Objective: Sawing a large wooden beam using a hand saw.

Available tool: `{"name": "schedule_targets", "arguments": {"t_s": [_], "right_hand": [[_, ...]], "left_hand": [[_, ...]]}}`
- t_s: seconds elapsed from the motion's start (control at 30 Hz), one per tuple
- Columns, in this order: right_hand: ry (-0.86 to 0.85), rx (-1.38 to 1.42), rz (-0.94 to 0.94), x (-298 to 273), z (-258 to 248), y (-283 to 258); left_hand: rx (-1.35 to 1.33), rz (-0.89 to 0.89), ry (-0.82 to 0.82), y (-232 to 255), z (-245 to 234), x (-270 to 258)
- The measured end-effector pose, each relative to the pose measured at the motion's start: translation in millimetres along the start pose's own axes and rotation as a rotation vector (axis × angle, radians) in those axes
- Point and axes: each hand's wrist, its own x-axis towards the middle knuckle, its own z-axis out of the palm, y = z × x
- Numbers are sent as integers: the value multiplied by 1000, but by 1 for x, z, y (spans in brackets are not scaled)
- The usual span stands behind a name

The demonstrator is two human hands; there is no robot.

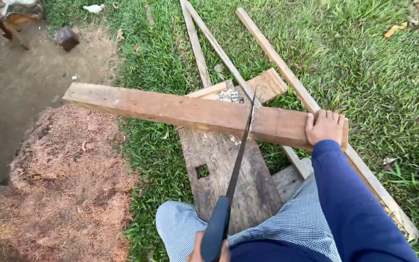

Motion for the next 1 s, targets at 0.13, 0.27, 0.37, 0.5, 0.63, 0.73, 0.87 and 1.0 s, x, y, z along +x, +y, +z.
{"name": "schedule_targets", "arguments": {"t_s": [0.13, 0.27, 0.37, 0.5, 0.63, 0.73, 0.87, 1.0], "right_hand": [[9, 40, -5, -3, -5, -4], [23, 10, -2, -9, -4, -4], [-8, 27, 26, -8, -10, -5], [-13, 33, 76, 2, -9, -10], [-35, 9, 75, -11, -10, -5], [-21, 30, 47, -11, -9, -15], [-10, 11, 55, -9, -21, -18], [-25, 24, 66, -9, -28, -20]], "left_hand": [[28, -275, -240, 128, 31, 106], [3, -4, -61, 89, 143, 228], [33, 32, -107, 99, 153, 245], [-72, 62, -69, 88, 128, 196], [61, -188, -123, 89, 48, 99], [173, -248, -36, -11, 9, 26], [-195, -151, 22, 59, 13, 64], [-34, -113, -141, 97, 109, 188]]}}
